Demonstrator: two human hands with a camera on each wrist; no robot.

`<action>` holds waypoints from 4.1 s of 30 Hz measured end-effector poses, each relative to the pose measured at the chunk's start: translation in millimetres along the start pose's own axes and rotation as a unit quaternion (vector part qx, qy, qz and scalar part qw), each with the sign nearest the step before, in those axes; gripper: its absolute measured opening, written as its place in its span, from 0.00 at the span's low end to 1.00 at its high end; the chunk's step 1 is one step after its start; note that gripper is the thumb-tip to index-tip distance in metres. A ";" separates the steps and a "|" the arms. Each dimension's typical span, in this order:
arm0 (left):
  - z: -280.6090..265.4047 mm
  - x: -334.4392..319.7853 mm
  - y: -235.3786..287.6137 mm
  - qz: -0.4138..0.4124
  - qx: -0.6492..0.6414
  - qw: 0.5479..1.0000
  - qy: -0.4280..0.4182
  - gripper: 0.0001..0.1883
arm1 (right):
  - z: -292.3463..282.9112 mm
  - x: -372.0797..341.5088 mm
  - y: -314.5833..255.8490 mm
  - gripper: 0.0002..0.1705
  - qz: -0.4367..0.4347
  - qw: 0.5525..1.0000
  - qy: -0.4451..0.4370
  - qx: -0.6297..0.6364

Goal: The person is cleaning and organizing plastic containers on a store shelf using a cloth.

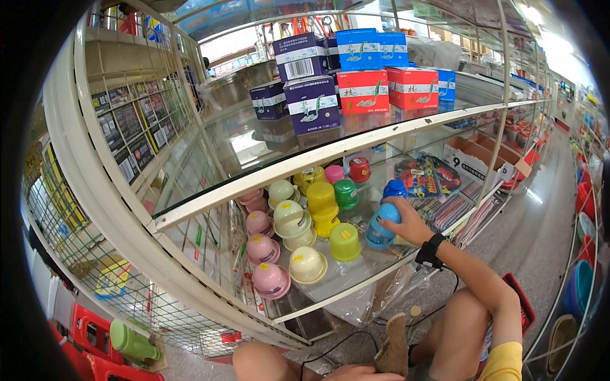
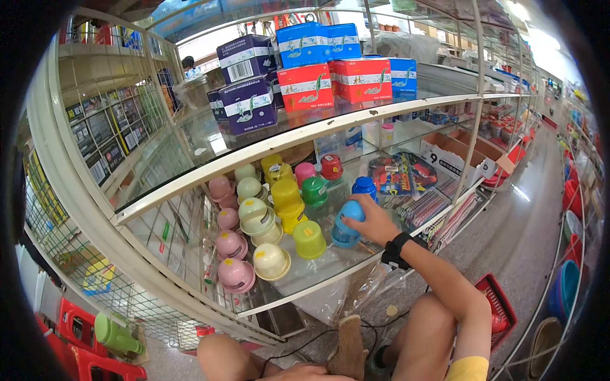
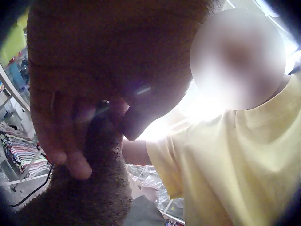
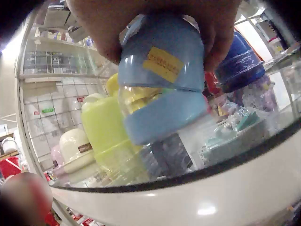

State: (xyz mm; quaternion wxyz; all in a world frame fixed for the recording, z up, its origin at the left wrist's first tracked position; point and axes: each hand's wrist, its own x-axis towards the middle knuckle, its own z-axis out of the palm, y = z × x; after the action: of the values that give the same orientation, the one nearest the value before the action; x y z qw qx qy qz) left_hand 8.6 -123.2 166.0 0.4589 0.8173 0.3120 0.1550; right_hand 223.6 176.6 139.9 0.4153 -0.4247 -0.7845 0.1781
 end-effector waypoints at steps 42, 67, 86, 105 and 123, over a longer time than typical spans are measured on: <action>14.4 57.0 -10.3 0.031 0.032 0.995 0.093 0.14 | -8.1 -9.3 -22.4 0.30 -0.111 0.991 0.007 -0.070; 34.6 97.5 -1.1 0.163 0.029 0.974 0.155 0.13 | -3.3 -12.1 -23.5 0.28 -0.035 0.994 0.028 -0.095; 31.7 119.3 -27.1 0.072 0.004 0.981 0.178 0.15 | -6.0 -8.4 -29.8 0.27 -0.066 0.995 0.022 -0.069; 22.7 121.8 -34.4 0.064 0.011 0.987 0.148 0.16 | -16.7 -4.9 -37.4 0.25 -0.055 0.998 -0.002 -0.039; 12.9 138.2 -46.3 -0.002 0.015 0.985 0.172 0.13 | -12.4 -8.8 -58.4 0.26 -0.095 0.992 -0.071 -0.046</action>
State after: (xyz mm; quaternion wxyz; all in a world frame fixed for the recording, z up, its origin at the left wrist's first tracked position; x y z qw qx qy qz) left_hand 103.2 -23.7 115.4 0.3865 0.7843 0.3905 0.2881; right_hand 205.9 134.9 179.7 0.3534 -0.3533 -0.8563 0.1310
